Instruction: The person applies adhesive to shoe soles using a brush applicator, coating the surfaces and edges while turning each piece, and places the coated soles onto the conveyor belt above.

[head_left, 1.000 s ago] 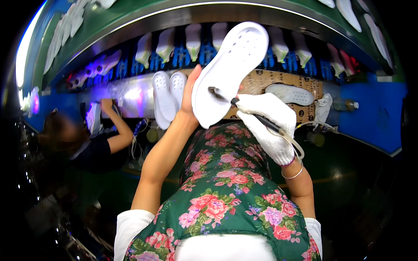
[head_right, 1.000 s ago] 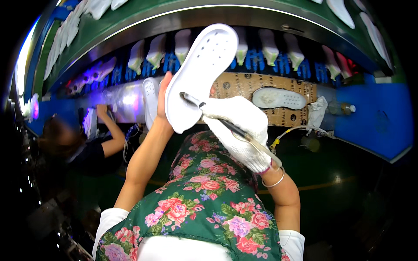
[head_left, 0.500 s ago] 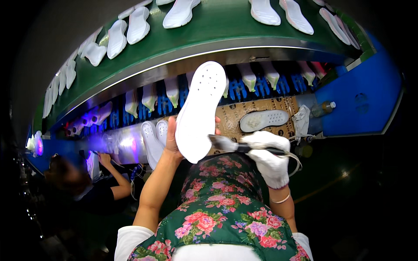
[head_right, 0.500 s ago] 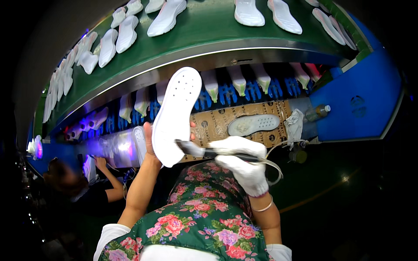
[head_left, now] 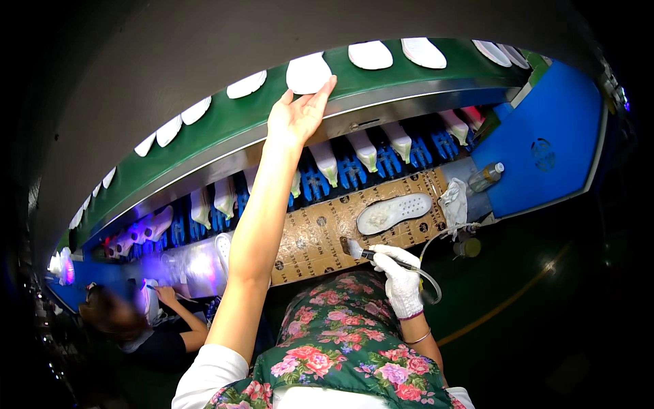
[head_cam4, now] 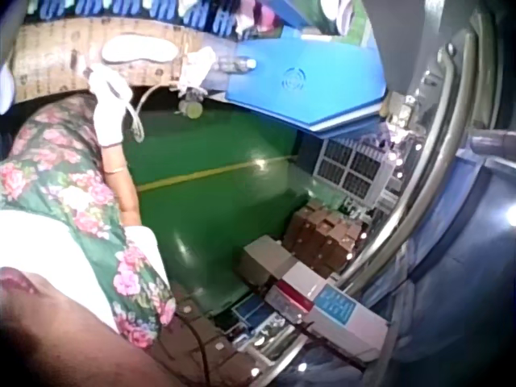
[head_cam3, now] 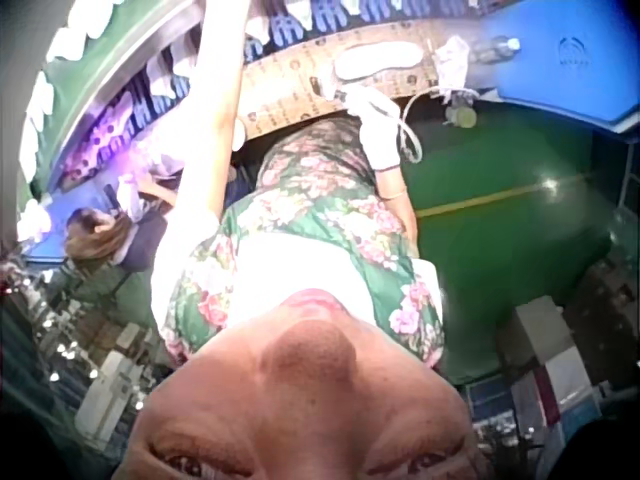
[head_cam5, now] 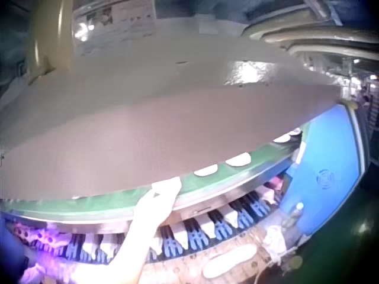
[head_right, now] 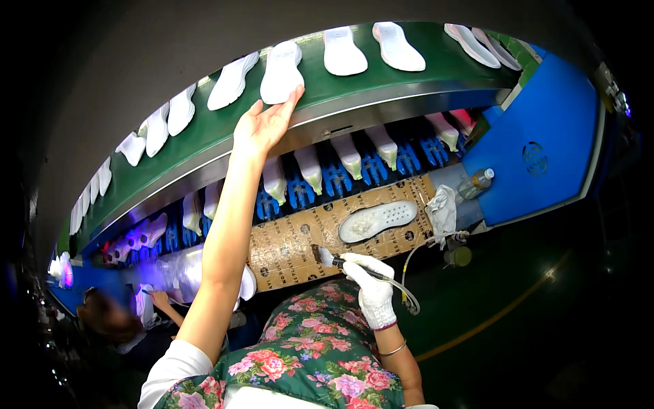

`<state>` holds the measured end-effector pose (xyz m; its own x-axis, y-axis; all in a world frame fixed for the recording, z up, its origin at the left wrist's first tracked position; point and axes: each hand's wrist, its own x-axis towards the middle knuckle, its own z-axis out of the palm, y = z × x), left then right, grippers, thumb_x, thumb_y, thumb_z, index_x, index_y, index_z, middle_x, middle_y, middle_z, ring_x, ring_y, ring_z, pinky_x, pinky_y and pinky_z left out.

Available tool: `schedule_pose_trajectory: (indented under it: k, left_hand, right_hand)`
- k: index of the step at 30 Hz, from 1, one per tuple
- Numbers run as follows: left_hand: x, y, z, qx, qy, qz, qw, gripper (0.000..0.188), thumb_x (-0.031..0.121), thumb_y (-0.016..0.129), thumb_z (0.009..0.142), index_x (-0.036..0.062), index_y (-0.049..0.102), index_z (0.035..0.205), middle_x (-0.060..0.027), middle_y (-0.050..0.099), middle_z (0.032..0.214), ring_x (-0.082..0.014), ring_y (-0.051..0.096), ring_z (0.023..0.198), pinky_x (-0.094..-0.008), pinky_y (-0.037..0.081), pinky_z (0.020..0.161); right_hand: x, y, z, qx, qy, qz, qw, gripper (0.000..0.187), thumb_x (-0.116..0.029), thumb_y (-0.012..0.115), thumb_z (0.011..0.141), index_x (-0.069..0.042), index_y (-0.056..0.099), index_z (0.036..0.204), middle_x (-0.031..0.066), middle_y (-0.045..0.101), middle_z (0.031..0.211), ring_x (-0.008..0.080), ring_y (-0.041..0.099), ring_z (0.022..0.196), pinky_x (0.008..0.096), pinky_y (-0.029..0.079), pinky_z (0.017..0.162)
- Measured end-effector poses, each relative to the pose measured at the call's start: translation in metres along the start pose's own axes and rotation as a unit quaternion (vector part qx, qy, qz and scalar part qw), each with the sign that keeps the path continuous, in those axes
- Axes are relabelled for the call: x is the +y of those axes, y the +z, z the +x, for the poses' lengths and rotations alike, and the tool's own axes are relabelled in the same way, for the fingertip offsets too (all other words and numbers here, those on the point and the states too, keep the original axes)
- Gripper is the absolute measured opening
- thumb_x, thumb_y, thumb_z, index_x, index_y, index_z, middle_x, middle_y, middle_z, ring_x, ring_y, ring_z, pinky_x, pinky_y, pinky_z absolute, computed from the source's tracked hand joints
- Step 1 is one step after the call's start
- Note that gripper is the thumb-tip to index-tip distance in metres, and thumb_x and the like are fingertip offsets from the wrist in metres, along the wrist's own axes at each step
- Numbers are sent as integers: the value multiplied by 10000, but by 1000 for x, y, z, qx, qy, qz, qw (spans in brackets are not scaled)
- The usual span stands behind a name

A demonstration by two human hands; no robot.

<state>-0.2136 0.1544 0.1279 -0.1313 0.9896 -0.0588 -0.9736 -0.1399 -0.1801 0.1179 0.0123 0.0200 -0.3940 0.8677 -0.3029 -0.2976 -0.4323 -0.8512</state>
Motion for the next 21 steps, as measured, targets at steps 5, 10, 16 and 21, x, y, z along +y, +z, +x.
schedule_pose_trajectory:
  k: [5, 10, 16, 21]
  left_hand:
    - [1, 2, 10, 7, -55, 167, 984, 660, 343, 339, 1092, -175, 212, 1481, -360, 357, 1499, -445, 420, 1394, -483, 431, 1143]
    - [-15, 27, 4, 17, 116, 696, 708, 376, 180, 509, 1008, -51, 625, 1282, -132, 713, 1020, -229, 675, 903, -301, 542, 804]
    - [91, 28, 126, -114, 446, 887, -37, 379, 22, 485, 925, 111, 724, 1205, -101, 708, 1027, -299, 676, 942, -352, 520, 824]
    - [120, 22, 160, -53, 336, 931, -135, 479, -17, 506, 871, 240, 746, 1196, -7, 685, 1186, -301, 567, 1228, -521, 422, 1007]
  right_hand:
    - [5, 0, 2, 2, -8, -17, 1000, 201, 24, 738, 843, 34, 748, 1043, 85, 751, 947, 106, 671, 771, 224, 537, 695]
    - [6, -4, 4, 26, 1, -23, 999, 207, 4, 746, 845, 32, 754, 1049, 80, 756, 945, 98, 667, 767, 222, 533, 700]
    - [17, 4, 5, 19, -5, -37, 999, 195, 18, 741, 834, 34, 756, 1027, 89, 751, 926, 112, 682, 745, 214, 542, 662]
    - [20, 3, 0, 43, -10, -30, 999, 192, 20, 749, 831, 38, 755, 1022, 86, 746, 905, 113, 679, 738, 219, 536, 654]
